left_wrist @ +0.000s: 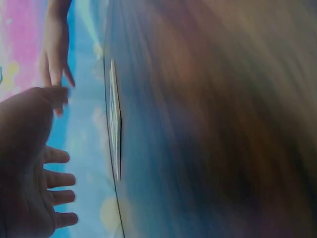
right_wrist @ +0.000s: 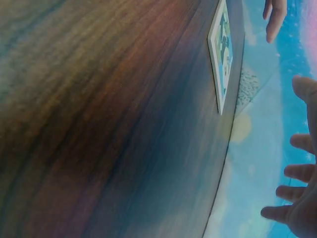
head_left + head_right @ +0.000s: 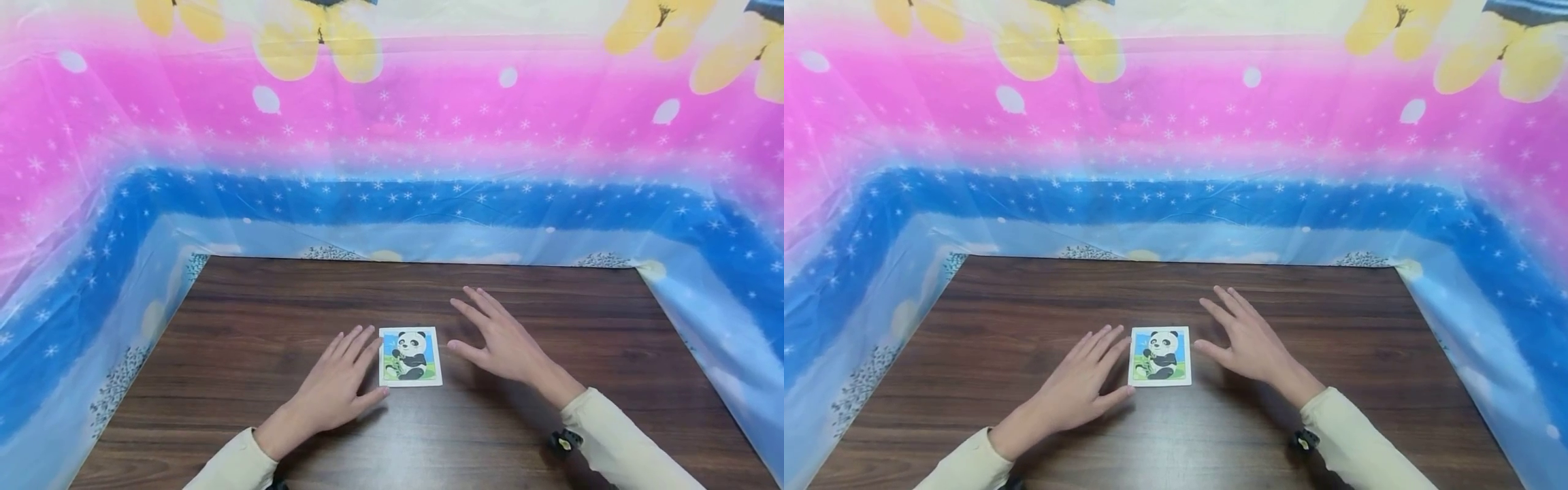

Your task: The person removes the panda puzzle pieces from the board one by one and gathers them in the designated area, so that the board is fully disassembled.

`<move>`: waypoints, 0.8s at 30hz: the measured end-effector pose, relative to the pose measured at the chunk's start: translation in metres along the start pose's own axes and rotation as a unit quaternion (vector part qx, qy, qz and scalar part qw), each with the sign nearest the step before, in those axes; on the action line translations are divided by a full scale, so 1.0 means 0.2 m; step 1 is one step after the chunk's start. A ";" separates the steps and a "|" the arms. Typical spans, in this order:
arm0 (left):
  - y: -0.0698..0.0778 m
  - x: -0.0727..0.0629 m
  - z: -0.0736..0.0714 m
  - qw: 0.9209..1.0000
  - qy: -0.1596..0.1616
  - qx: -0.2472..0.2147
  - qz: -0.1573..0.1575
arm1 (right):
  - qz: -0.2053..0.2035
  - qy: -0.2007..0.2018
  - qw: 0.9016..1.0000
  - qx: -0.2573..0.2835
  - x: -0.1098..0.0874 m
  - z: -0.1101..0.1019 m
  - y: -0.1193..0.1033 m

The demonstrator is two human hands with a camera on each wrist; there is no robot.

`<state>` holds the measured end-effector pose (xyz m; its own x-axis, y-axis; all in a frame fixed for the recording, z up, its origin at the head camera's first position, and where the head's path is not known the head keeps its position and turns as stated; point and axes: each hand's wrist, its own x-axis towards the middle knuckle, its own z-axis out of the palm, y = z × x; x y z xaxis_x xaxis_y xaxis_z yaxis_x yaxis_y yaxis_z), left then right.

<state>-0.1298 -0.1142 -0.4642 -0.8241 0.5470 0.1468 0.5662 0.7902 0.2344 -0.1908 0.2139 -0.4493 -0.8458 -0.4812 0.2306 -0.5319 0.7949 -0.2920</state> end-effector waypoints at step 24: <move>0.28 0.17 0.17 0.990 -0.142 0.023 0.015 | -0.091 -0.066 0.987 0.119 0.26 0.13 0.00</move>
<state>-0.1259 -0.0416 -0.4789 -0.7742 0.6208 -0.1235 0.5957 0.7805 0.1896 -0.2368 0.1787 -0.4622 -0.7250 -0.6643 0.1817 -0.6576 0.5893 -0.4693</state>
